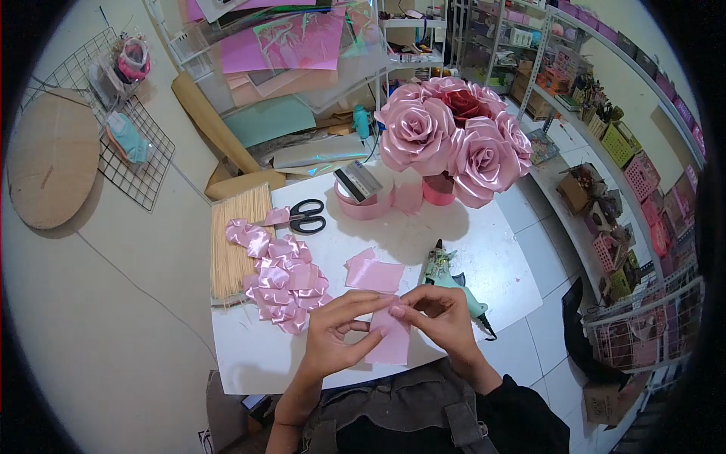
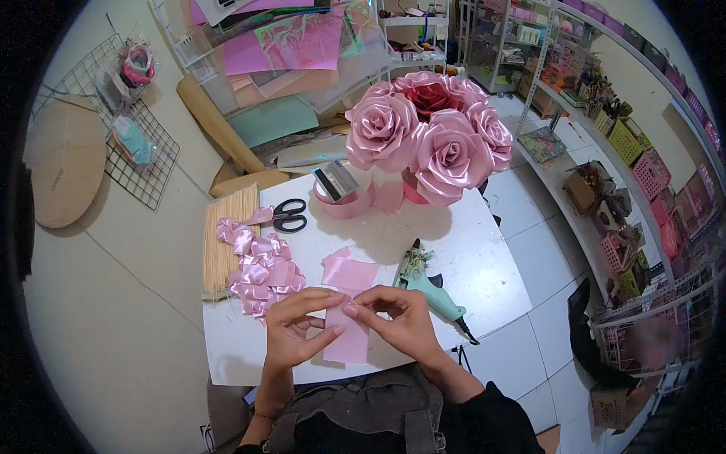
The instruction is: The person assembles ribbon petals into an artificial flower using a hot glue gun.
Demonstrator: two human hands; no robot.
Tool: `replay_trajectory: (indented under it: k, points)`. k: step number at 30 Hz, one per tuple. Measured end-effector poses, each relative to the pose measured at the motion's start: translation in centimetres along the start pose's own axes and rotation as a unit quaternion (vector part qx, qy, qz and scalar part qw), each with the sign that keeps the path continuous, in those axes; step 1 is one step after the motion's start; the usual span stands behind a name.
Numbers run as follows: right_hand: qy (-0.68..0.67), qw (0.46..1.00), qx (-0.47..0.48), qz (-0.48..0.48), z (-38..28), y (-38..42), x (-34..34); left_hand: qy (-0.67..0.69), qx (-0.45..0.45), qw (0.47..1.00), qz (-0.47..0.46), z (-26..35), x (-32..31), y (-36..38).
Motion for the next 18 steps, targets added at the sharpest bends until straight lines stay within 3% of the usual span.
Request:
replay_trajectory:
  k: [2, 4, 6, 7, 9, 12, 15, 16, 18]
  points:
    - [0.014, 1.0, 0.006, -0.004, 0.1, -0.1, 0.1, 0.012, 0.005, 1.0, 0.018, 0.0, 0.0, 0.0]
    - [-0.072, 0.996, 0.029, -0.043, -0.4, -0.1, 0.1, 0.024, 0.01, 0.999, 0.038, -0.2, -0.2, 0.0]
    - [-0.058, 0.996, 0.028, -0.058, -0.9, 0.2, -0.6, 0.049, -0.051, 0.986, 0.149, -0.4, -0.2, 0.1]
    - [-0.044, 0.996, 0.028, -0.071, -0.9, 0.3, -1.0, 0.049, -0.052, 0.986, 0.151, -0.6, -0.1, 0.1]
    - [-0.062, 0.995, 0.029, -0.073, -0.3, 0.3, -1.6, 0.05, -0.109, 0.968, 0.219, -0.9, 0.0, 0.3]
    - [-0.042, 0.999, 0.021, -0.023, 0.3, 0.1, -1.7, 0.063, -0.1, 0.962, 0.245, -1.1, -0.1, 0.4]
    - [-0.029, 0.996, 0.079, -0.004, 0.7, -0.1, -1.0, 0.09, -0.044, 0.971, 0.218, -0.5, -0.1, -0.1]
    - [0.011, 0.993, 0.112, 0.047, 0.7, -0.1, -0.8, 0.091, -0.044, 0.971, 0.218, -0.8, 0.1, -0.1]
    - [0.059, 0.98, 0.148, 0.121, 0.4, -0.3, -0.5, -0.027, -0.018, 0.993, 0.113, -1.7, 0.4, -0.2]
Point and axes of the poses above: each hand's wrist, its own y-axis away from the middle knuckle, its own x-axis out of the back of the hand, z = x × y, the point moved 1 cm from there along -y, towards the middle knuckle, and after that the axes turned 10 degrees about -z, right-handed, at the moved point
